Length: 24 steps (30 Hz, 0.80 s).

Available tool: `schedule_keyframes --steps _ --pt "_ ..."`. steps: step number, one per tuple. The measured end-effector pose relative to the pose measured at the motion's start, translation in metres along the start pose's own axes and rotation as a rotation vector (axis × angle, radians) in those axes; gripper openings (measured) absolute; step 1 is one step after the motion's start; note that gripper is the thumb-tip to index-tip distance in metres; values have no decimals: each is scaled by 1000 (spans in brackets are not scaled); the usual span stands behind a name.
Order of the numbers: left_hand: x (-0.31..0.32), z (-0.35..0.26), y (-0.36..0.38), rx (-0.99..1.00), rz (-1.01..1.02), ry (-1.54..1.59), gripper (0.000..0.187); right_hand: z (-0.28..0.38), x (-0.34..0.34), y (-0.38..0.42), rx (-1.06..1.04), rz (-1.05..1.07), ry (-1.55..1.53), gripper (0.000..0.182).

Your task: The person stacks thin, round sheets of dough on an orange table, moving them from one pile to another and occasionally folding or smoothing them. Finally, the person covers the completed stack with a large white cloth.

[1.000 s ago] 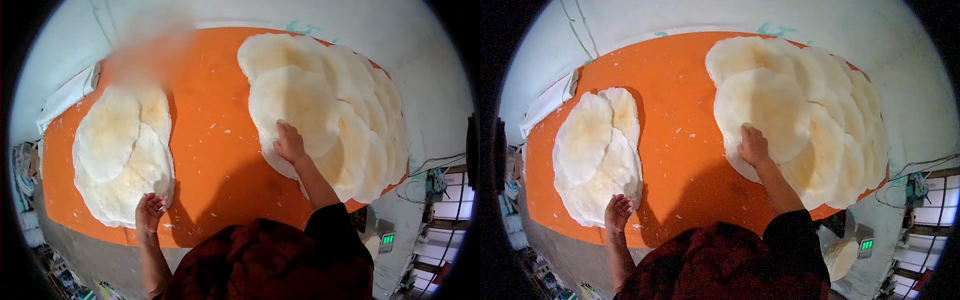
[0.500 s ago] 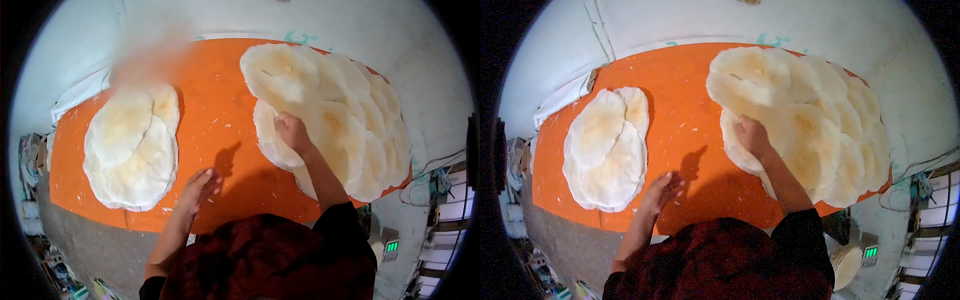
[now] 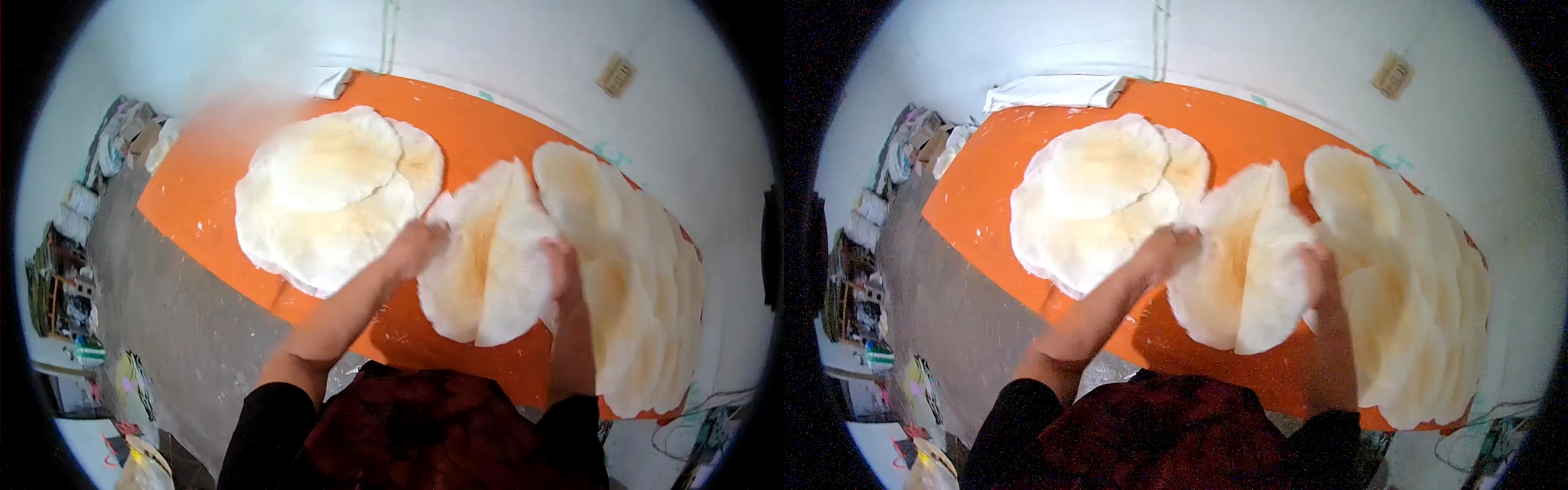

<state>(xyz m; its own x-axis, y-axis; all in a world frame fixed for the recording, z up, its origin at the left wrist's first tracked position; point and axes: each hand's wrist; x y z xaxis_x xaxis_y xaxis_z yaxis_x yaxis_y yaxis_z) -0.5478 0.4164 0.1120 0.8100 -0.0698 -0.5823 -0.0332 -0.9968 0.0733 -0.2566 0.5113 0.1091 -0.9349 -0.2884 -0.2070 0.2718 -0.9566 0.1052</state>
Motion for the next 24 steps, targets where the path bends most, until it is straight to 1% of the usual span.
schedule_keyframes --steps 1,2,3,4,5,6,7,8,9,10,11,12,13,14,15,17,19,20,21,23,24 --pt "-29 -1 -5 -305 -46 306 31 15 -13 -4 50 -95 -33 19" --pt "-52 21 -7 -263 -79 845 27 29 -26 -8 95 -191 -69 19" --pt "-80 45 -11 -310 -131 1064 26 41 -38 -10 102 -211 -138 15" --pt "-112 56 -7 -308 -143 1178 11 51 -45 -11 15 -272 -45 14" --pt "-143 78 -4 -336 -158 1291 10 37 -75 -26 -103 -236 72 15" --pt "-175 105 0 -339 -124 1329 10 40 -84 -34 -67 -308 -4 16" --pt "-196 118 12 -303 -268 1298 14 45 -84 -40 -31 -379 -82 17" --pt "-213 153 24 -198 -350 1307 17 60 -74 -42 -48 -402 -4 17" --pt "-226 178 41 -143 -393 1299 20 81 -62 -42 -63 -427 75 18" --pt "-233 211 49 -177 -490 1336 24 95 -52 -47 -75 -453 154 19" --pt "-236 250 62 -157 -523 1369 26 101 -45 -59 -172 -461 264 18" --pt "-237 295 64 -331 -611 1331 25 105 -38 -75 -268 -467 375 17" --pt "-232 368 69 -314 -475 1591 25 113 -32 -90 -364 -471 487 16" --pt "-224 373 80 -505 -636 1504 26 128 -21 -101 -393 -437 704 19" --pt "-214 402 92 -393 -688 1479 27 146 -5 -109 -417 -397 920 22" --pt "-208 398 96 -427 -824 1524 29 177 48 -114 -801 -400 985 24" --pt "-206 415 104 -482 -935 1377 32 192 101 -122 -923 -397 1079 28" --pt "-206 439 104 -451 -880 1333 38 194 135 -119 -877 -345 981 28" --pt "-205 436 106 -378 -853 1358 40 194 170 -115 -831 -297 881 27" --pt "-212 393 109 -220 -801 1398 44 169 226 -107 -1207 -207 1304 23" --pt "-218 367 107 -381 -883 1343 50 153 256 -97 -1106 -70 1160 20"
Point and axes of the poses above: each hand's wrist, its own y-axis away from the middle knuckle, its own x-axis out of the palm, z = x × y, and after that the axes turned 2 degrees about -z, right-handed
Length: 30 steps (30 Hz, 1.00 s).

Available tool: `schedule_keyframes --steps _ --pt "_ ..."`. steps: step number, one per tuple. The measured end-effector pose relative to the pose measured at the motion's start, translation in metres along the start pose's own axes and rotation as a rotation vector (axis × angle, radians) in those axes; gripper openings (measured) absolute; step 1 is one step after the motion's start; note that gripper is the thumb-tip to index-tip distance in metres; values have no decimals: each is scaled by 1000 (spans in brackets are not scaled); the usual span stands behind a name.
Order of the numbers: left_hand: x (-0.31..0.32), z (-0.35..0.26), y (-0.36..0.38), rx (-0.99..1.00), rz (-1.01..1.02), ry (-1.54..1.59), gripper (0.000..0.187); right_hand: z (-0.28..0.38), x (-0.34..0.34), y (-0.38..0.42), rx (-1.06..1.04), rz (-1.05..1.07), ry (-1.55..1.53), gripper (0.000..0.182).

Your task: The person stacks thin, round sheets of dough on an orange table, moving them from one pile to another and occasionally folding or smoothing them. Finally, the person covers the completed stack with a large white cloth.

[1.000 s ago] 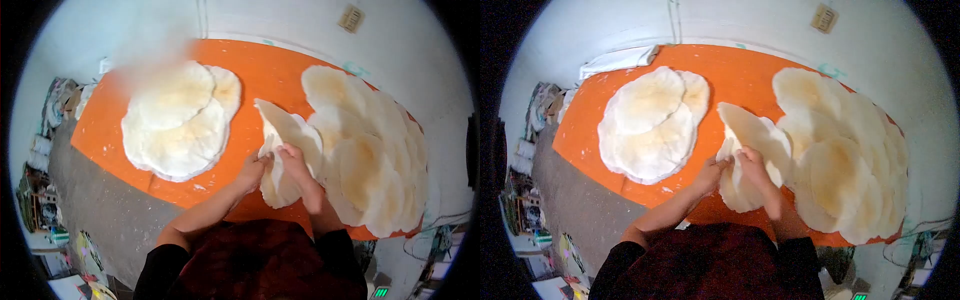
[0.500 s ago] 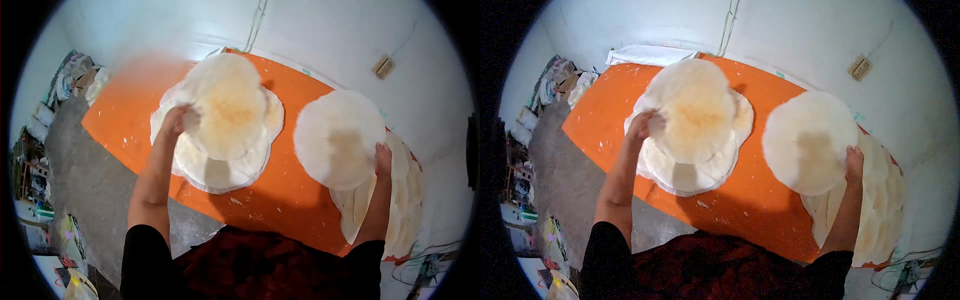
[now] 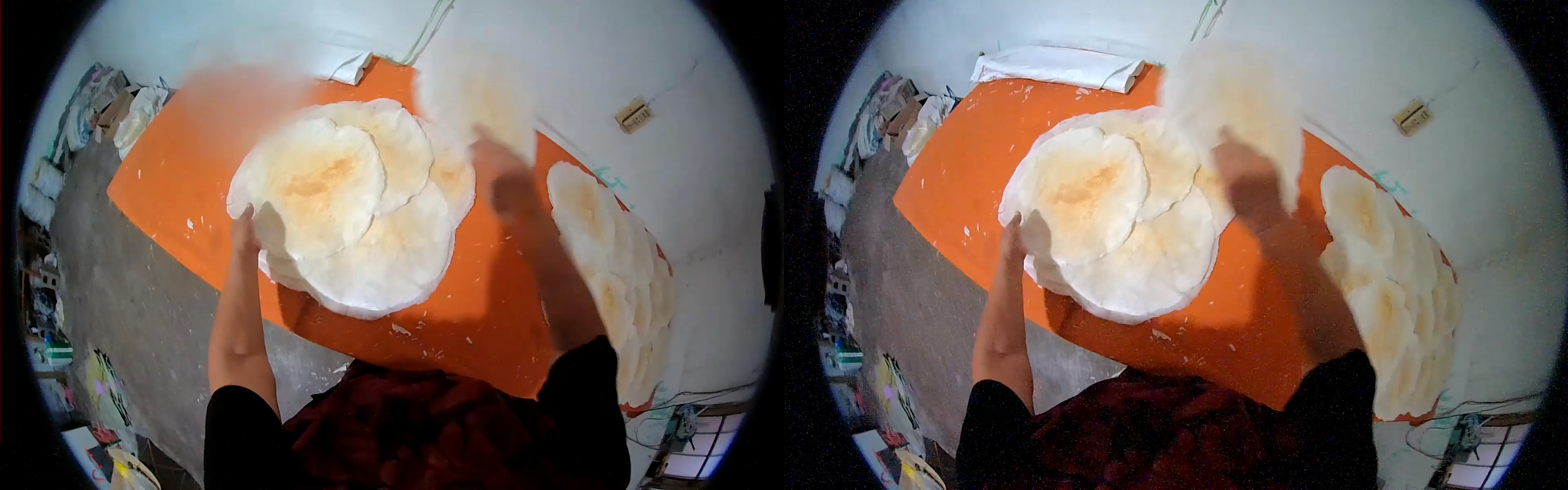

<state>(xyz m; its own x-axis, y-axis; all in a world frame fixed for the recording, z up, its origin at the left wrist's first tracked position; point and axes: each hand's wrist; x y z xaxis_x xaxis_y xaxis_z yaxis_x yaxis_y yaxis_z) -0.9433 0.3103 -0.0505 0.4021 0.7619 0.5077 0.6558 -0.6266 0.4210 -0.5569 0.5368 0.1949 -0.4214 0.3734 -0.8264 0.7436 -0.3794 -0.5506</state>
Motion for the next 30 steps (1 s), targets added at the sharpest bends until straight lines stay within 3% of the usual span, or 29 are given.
schedule_keyframes --steps 2,5,7,9,11,12,13,16,17,18,20,21,23,26,28,30 --pt "-3 0 15 135 -83 -74 53 56 36 25 -125 41 -110 22" --pt "9 2 81 378 -299 -355 54 129 74 74 5 686 -192 15" --pt "24 9 137 437 -324 -444 50 141 97 115 -62 699 -447 19" --pt "15 27 168 340 -116 -447 47 143 98 133 -27 761 -571 40" --pt "31 47 197 368 -162 -558 42 131 82 143 100 870 -672 65" --pt "38 63 209 417 -176 -570 41 117 64 144 154 821 -697 67" --pt "47 76 219 475 -199 -576 40 107 65 164 216 566 -623 62" --pt "86 98 248 551 -25 -644 31 42 35 203 529 395 -455 55" --pt "101 103 257 449 85 -677 28 10 29 238 594 326 -390 54" --pt "116 106 265 348 189 -713 25 -19 16 274 716 460 -239 51" --pt "152 124 283 158 344 -667 16 -76 25 397 874 488 117 55" --pt "166 141 287 59 421 -674 17 -87 -12 412 1167 660 224 63" --pt "202 169 302 -120 481 -693 17 -102 -62 447 1412 545 251 71" --pt "255 226 331 -288 656 -640 18 -116 -96 503 1494 513 313 69" --pt "306 248 361 -445 750 -729 19 -127 -104 524 1415 524 319 65" --pt "337 288 379 -482 861 -728 20 -130 -106 533 1294 518 328 60"
Point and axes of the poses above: each hand's wrist, its own y-axis away from the middle knuckle, its own x-axis out of the palm, z = x × y, and after that the axes turned 2 degrees about -z, right-handed
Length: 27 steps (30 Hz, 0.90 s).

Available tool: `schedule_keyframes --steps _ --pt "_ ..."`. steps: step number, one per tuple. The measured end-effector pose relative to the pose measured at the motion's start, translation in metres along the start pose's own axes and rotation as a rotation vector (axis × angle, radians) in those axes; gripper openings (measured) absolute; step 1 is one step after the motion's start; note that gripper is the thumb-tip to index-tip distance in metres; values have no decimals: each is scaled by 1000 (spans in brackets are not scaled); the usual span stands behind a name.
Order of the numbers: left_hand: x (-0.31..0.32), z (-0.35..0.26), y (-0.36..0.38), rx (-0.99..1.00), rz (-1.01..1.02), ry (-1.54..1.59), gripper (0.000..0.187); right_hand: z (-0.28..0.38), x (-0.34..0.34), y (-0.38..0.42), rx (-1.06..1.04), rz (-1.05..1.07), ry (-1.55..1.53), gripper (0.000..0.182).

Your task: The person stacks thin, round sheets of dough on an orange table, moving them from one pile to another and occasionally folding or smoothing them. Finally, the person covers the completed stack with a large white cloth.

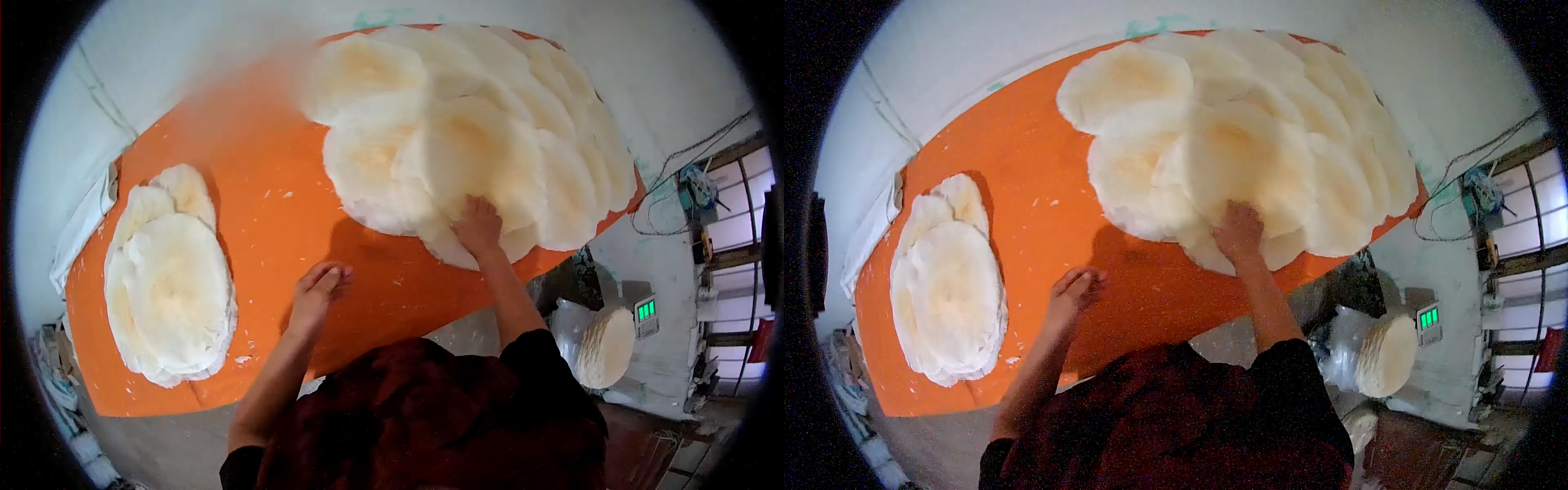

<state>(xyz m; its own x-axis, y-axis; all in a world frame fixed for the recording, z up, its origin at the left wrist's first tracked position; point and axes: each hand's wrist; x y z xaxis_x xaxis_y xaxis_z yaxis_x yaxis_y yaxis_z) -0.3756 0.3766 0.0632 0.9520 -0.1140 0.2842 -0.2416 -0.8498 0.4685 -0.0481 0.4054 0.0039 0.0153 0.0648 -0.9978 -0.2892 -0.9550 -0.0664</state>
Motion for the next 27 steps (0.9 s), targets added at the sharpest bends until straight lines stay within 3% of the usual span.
schedule_keyframes --steps 5,8,11,13,15,17,18,20,23,24,27 --pt "92 -3 -53 -137 148 2 23 -22 15 -8 -299 -304 189 41" --pt "120 10 -87 -274 223 62 30 -42 11 -20 -272 -347 -8 24" --pt "139 19 -109 -310 276 176 39 -31 -42 -5 -281 -126 -224 28" --pt "144 19 -111 -297 324 280 44 -15 -53 15 -410 -271 -365 28" --pt "143 15 -107 -275 395 396 49 16 -72 30 -400 -128 -415 20" --pt "145 6 -94 -84 365 425 58 42 -79 42 -452 -220 -405 33" --pt "144 1 -85 13 350 438 63 51 -90 43 -465 -146 -509 39" --pt "129 -10 -73 6 330 538 64 67 -113 42 -490 0 -716 51" --pt "107 -25 -62 112 334 621 64 75 -104 35 -639 -148 -792 60" --pt "104 -30 -58 123 320 651 65 76 -118 37 -579 -34 -678 73" --pt "87 -33 -46 166 374 679 67 94 -115 44 -550 6 -735 76"
Point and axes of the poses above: each hand's wrist, its own y-axis away from the middle knuckle, its own x-axis out of the palm, z = x × y, and after that the axes turned 2 degrees about -z, right-handed
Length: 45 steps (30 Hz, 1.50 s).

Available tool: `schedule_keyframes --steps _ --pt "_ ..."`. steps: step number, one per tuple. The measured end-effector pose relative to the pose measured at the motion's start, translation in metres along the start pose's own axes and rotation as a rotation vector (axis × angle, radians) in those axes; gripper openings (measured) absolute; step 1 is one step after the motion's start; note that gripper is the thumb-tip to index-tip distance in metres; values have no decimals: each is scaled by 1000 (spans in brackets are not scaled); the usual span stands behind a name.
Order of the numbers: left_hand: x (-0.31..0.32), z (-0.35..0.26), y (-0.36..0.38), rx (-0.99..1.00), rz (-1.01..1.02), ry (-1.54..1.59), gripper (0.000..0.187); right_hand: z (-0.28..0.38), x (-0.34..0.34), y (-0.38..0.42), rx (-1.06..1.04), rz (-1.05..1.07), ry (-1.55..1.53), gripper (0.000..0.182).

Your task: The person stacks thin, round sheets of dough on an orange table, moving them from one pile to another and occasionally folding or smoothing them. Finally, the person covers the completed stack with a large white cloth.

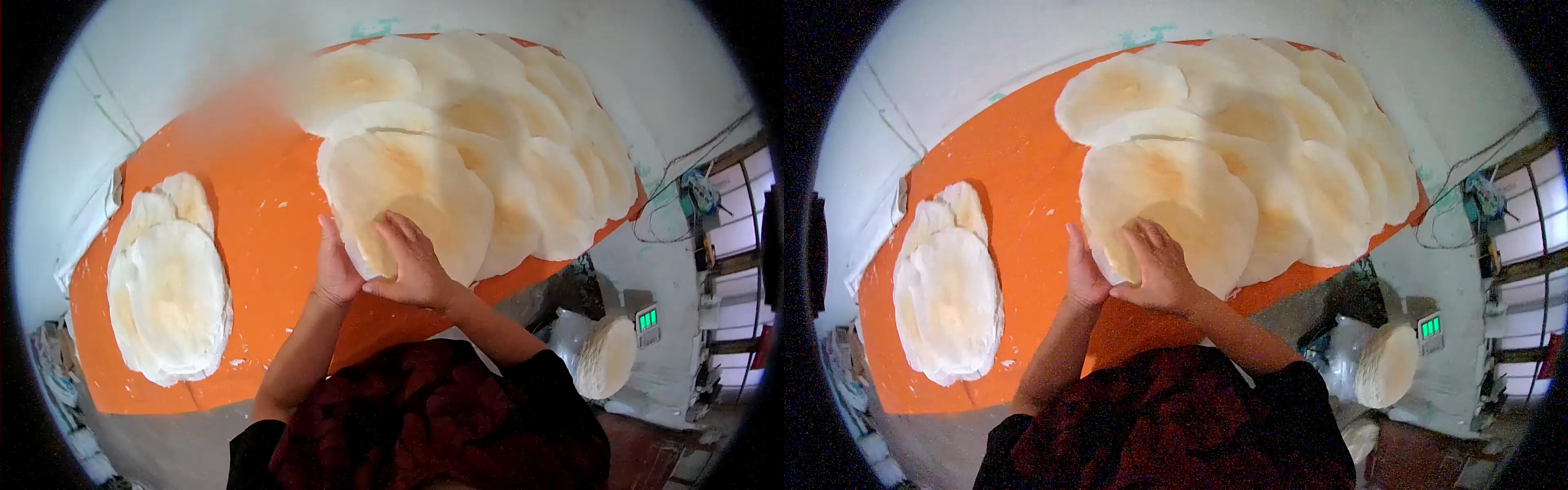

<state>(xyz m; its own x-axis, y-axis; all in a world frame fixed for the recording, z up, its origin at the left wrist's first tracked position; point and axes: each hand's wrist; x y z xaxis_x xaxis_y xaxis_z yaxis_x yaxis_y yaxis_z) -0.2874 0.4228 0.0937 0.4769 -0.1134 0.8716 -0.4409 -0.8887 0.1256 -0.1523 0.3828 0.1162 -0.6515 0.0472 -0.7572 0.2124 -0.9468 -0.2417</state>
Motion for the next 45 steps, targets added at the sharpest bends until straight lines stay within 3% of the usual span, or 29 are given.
schedule_keyframes --steps 2,7,10,12,14,16,18,20,22,24,28,30,32,34,36,38,40,41,42,44,45 --pt "-16 -10 12 -20 61 -10 67 4 10 -6 -32 45 -150 82" --pt "-32 -51 44 -53 -32 -245 40 28 44 -17 10 77 -475 80" --pt "-54 -65 56 -154 -107 -199 30 36 60 -16 236 149 -863 74" --pt "-87 -67 57 -210 -241 -271 27 35 74 -17 188 151 -732 56" --pt "-84 -71 62 -99 -379 -378 25 41 71 -26 264 314 -218 39" --pt "-80 -93 64 -53 -477 -449 22 23 68 -37 337 257 -420 29" --pt "-75 -132 72 -35 -482 -538 21 -2 37 -53 346 147 -237 27" --pt "-70 -193 86 -39 -402 -650 22 45 -22 -78 417 137 -617 24" --pt "-124 -237 79 43 -304 -531 23 83 -55 -99 427 18 -674 22" --pt "-135 -299 108 142 -358 -497 23 47 -79 -131 446 88 -762 26" --pt "-192 -383 162 292 -544 -426 24 88 -87 -182 441 -148 -745 33" --pt "-283 -414 186 314 -583 -578 25 103 -83 -208 408 -194 -733 37" --pt "-288 -411 208 387 -815 -356 23 114 -72 -238 339 -189 -615 30" --pt "-345 -395 222 458 -885 -314 19 125 -58 -270 272 -184 -493 25" --pt "-398 -370 231 519 -931 -276 18 152 -28 -295 -95 -176 -130 20" --pt "-397 -359 226 556 -1023 -177 21 193 2 -309 -335 -128 264 19" --pt "-383 -350 228 657 -1025 -196 28 240 50 -309 -408 -168 442 18" --pt "-356 -354 229 559 -1219 -233 39 247 80 -312 -676 -260 424 17" --pt "-338 -349 229 715 -1302 -392 42 254 111 -313 -943 -356 396 17" --pt "-308 -327 235 1017 -1448 -731 46 305 163 -287 -945 -231 281 19" --pt "-287 -315 245 1034 -1414 -795 42 298 203 -294 -1044 -247 169 25"
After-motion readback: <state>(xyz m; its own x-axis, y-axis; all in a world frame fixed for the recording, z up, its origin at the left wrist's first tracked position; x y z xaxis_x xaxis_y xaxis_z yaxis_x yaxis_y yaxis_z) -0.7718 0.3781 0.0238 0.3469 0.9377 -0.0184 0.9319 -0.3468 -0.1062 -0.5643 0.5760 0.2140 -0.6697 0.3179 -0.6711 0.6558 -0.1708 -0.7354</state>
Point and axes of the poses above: each hand's wrist, its own y-axis away from the middle knuckle, its own x-axis out of the palm, z = x × y, and after that the axes turned 2 degrees about -z, right-handed
